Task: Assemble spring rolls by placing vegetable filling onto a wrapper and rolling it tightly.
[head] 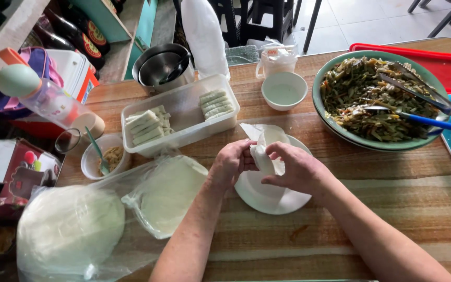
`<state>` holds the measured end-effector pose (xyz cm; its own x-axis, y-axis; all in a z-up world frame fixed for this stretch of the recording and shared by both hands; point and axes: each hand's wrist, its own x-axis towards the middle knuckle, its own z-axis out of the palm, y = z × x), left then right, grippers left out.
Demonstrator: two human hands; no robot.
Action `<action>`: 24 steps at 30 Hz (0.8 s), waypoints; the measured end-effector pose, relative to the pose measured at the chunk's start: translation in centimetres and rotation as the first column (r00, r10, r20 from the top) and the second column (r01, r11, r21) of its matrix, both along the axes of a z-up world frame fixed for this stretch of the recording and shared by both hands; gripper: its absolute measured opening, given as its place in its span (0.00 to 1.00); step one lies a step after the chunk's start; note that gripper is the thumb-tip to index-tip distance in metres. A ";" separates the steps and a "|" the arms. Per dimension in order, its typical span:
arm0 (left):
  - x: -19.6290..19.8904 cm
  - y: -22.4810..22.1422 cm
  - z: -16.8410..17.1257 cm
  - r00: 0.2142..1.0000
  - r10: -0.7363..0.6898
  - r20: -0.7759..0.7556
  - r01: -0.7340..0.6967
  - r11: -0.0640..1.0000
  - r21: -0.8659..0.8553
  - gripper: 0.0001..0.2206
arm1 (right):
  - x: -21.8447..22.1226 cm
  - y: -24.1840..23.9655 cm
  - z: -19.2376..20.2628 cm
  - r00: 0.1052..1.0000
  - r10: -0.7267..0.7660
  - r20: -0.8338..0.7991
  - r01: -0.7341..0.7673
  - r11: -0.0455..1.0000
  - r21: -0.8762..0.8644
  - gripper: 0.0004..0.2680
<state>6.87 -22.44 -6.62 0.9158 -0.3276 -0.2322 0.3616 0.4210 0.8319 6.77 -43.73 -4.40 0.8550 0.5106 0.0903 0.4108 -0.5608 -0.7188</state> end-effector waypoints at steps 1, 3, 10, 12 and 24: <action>0.0 0.1 -0.2 1.000 -0.004 0.004 0.004 1.000 0.002 0.15 | -0.1 -0.1 0.0 1.000 -0.004 0.004 0.004 1.000 0.002 0.26; 0.4 0.3 -0.9 0.999 -0.047 0.010 0.048 0.993 -0.105 0.17 | -0.2 -0.2 -0.2 0.997 -0.011 0.071 0.008 0.999 0.046 0.23; 0.2 0.2 -4.3 0.974 0.010 0.225 -0.022 0.999 0.049 0.12 | -1.6 -0.2 0.4 0.980 -0.022 0.199 -0.015 0.983 0.184 0.17; 0.3 0.0 -4.5 0.968 0.077 0.240 -0.097 0.993 0.072 0.11 | -1.6 0.0 0.6 0.980 -0.097 0.174 0.045 0.959 0.281 0.19; -1.2 -1.2 -4.2 0.965 0.063 0.256 -0.083 0.994 0.069 0.09 | -0.2 -1.3 -4.7 0.925 -0.274 -0.264 0.351 0.880 0.320 0.06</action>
